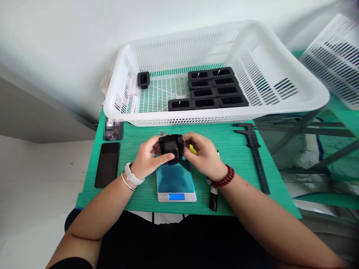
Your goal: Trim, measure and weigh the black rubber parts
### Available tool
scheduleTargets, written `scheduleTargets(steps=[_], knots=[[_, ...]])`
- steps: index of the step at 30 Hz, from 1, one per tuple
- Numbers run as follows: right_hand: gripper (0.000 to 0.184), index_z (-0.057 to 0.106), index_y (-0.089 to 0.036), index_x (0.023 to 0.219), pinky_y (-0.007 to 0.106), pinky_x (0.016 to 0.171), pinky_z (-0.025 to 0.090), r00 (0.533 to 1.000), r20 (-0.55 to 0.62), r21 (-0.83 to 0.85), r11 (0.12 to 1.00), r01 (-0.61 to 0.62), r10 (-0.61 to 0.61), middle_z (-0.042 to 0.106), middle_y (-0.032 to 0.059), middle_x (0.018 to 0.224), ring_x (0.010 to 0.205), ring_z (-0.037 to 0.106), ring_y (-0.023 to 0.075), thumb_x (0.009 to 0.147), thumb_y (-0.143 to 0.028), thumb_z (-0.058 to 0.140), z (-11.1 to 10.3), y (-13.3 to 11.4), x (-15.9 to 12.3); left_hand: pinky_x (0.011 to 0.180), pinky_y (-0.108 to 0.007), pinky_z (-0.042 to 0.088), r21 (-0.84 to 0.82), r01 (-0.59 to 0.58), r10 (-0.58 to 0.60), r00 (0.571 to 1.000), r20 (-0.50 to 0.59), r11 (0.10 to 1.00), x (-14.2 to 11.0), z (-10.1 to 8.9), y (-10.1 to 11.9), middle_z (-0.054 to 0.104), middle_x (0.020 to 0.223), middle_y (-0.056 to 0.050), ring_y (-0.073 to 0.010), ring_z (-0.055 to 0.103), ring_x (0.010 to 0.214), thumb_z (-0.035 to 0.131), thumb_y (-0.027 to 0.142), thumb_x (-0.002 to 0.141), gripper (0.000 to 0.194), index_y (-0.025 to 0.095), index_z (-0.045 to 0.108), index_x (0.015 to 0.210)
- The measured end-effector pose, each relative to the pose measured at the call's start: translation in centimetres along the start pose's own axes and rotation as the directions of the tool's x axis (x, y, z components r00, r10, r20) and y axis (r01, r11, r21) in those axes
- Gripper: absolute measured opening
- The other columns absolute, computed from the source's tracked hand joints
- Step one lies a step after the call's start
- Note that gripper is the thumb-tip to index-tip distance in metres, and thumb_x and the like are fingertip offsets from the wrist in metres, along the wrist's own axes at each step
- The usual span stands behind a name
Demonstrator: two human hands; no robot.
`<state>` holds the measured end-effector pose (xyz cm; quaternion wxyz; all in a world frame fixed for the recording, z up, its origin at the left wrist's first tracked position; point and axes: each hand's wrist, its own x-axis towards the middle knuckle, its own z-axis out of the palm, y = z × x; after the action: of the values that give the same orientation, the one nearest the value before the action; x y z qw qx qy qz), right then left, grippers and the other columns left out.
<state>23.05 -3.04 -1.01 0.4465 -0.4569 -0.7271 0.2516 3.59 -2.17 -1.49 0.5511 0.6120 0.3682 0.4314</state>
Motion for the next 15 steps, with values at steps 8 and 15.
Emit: scheduleTargets(steps=[8,15], knots=[[0.025,0.042,-0.022,0.067,0.025,0.051,0.033,0.995,-0.011,-0.121,0.988,0.101,-0.103,0.046,-0.0024,0.058,0.052,0.042,0.011,0.092,-0.021,0.044,0.1,-0.32,-0.2,0.061,-0.023,0.056,-0.014,-0.037,0.038,0.997,0.06,0.999,-0.14,0.08,0.51,0.069,0.084,-0.003,-0.0157,0.068,0.075,0.08,0.034,0.07,0.043,0.017,0.061,0.104],[0.005,0.051,-0.021,0.088,0.028,0.067,0.048,0.988,0.101,0.017,0.993,0.115,-0.116,0.06,0.0025,0.078,0.072,0.057,0.015,0.085,-0.017,0.051,-0.07,-0.02,0.07,0.066,-0.025,0.057,-0.062,-0.057,0.056,0.998,-0.017,0.996,0.07,0.02,0.07,0.071,0.091,-0.007,-0.0168,0.069,0.081,0.077,0.04,0.073,0.04,0.017,0.06,0.101]])
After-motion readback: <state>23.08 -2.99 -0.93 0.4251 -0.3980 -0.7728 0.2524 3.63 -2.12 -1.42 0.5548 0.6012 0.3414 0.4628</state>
